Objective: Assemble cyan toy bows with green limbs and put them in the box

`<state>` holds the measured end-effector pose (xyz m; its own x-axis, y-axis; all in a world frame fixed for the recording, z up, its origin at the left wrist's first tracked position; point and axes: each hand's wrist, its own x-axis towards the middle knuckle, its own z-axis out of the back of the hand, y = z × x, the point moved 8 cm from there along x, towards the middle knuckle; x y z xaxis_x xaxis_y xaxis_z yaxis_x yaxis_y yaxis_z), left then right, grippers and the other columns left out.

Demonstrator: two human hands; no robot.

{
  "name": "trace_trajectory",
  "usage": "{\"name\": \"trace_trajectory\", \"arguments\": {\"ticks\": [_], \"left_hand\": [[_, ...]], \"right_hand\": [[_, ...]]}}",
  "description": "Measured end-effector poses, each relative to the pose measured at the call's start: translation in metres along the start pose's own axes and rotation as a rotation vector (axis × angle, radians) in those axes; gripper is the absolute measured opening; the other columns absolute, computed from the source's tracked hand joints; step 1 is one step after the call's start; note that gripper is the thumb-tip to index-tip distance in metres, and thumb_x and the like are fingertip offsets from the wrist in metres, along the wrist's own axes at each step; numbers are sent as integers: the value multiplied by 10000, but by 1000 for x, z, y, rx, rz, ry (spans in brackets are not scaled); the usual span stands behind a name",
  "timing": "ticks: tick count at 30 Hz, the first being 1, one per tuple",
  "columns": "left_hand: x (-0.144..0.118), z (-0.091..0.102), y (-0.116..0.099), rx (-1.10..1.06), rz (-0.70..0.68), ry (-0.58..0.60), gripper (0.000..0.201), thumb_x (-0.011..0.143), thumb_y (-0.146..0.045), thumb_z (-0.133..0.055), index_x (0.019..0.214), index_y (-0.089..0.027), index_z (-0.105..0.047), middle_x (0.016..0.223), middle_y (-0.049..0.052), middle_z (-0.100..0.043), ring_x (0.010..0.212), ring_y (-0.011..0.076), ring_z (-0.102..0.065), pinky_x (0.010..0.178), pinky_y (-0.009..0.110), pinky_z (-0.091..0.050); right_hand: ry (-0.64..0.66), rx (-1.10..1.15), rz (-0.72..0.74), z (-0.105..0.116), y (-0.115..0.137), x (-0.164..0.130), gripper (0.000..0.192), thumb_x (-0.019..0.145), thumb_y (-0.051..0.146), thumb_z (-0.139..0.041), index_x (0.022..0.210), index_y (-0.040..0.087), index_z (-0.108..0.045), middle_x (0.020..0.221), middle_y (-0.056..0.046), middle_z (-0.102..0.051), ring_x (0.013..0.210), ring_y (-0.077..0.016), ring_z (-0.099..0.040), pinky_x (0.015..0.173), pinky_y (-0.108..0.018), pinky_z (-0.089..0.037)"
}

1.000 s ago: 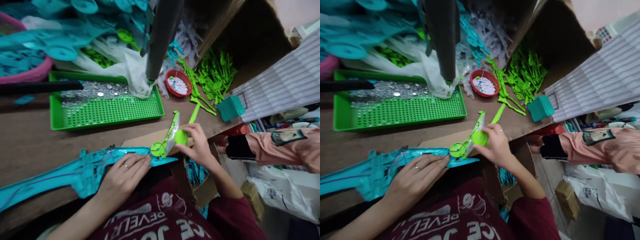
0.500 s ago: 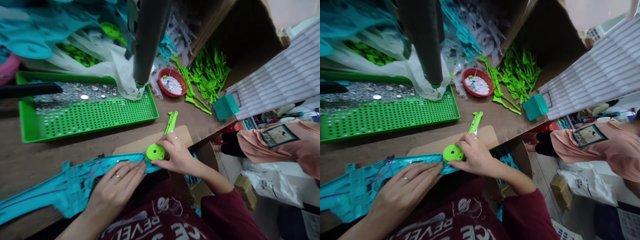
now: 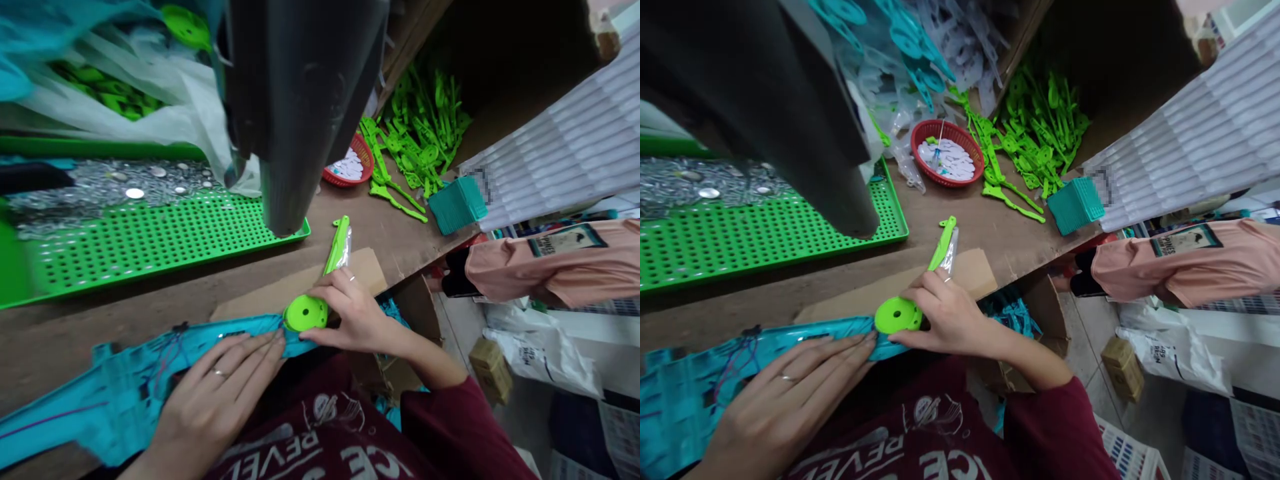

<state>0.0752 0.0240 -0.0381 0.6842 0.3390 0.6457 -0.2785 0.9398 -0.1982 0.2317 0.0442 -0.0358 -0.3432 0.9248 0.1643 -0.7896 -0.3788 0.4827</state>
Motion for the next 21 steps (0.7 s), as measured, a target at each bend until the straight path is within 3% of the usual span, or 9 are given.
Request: {"name": "trace_trajectory", "arguments": {"ticks": [7,13,21], "left_hand": [[-4,0,1,1,4,21,207,972,-69,-547,1121,-80,-690,1028,103,-792,928,250,-744,852,449,-569],[1,-2,1,17,14,62,180,977,-74,-561,1118,-61,-672,1018,117,-794,922,259,-749,830,470,-581],[2,-2,0,10,21,59,219,984,-109,-567,1186,-85,-648,997,99,-790,908,243,-742,845,443,-571]], "right_hand": [[35,25,-44,-6,0,-1,448,917,495,-648,1198,151,-588,1086,-134,-628,1008,-252,-571,904,-443,-530],[2,-28,-16,-6,5,-2,454,935,522,-616,1163,129,-609,1063,-141,-628,976,-251,-551,884,-418,-528],[70,32,21,-12,2,0,464,926,495,-640,1209,133,-579,1087,-150,-623,1026,-266,-547,927,-446,-498]]}}
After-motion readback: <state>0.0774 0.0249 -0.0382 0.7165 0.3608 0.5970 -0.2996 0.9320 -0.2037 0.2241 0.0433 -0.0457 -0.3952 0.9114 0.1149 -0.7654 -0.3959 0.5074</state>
